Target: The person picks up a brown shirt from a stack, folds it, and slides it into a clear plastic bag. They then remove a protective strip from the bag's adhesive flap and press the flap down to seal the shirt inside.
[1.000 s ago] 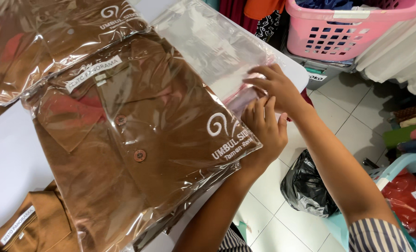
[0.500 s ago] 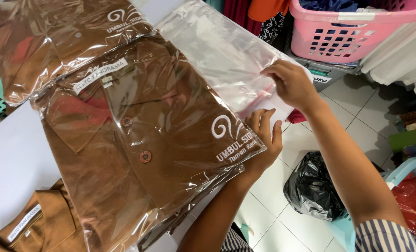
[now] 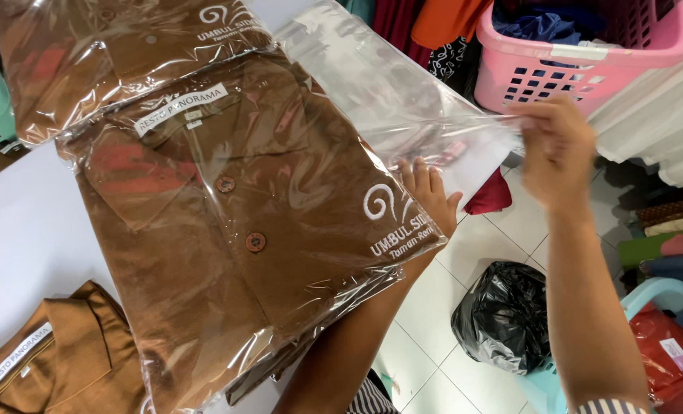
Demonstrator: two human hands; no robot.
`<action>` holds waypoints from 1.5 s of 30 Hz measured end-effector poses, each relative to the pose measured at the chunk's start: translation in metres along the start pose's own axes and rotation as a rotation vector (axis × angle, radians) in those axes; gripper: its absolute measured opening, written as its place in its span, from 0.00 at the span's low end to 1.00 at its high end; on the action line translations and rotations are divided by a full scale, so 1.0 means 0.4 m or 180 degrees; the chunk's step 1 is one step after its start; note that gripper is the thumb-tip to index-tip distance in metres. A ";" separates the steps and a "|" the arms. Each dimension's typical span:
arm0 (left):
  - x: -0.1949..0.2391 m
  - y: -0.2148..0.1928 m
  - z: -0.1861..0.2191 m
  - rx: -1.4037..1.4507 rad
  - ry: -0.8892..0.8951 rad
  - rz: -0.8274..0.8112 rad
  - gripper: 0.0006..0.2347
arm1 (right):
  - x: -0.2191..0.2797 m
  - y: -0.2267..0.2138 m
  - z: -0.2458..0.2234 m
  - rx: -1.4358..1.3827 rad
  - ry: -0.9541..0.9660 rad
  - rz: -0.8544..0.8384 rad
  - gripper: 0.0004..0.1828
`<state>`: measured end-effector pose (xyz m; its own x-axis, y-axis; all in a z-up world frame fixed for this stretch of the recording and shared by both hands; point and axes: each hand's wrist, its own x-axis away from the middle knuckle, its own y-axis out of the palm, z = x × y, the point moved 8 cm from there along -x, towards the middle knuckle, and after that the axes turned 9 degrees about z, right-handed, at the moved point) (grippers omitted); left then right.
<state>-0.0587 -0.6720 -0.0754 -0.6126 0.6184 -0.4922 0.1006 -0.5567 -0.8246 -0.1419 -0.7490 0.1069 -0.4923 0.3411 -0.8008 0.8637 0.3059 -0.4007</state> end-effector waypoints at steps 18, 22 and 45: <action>0.165 -0.488 0.028 0.4573 0.0027 0.0098 0.19 | 0.397 -0.132 -0.312 -0.1022 0.1725 0.0330 0.23; 0.290 -0.570 -0.008 0.4457 0.0085 -0.0154 0.11 | 0.426 -0.088 -0.483 -0.0908 0.1637 -0.0285 0.13; 0.627 -1.092 -0.426 0.2817 0.0242 0.1397 0.03 | 0.458 0.241 -0.876 -0.2298 0.1273 -0.0859 0.04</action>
<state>-0.1228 -0.1792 0.1139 -0.6062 0.2748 -0.7464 -0.3343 -0.9395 -0.0744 -0.1866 -0.3456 0.0776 -0.7886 0.4209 -0.4482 0.4985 0.8644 -0.0653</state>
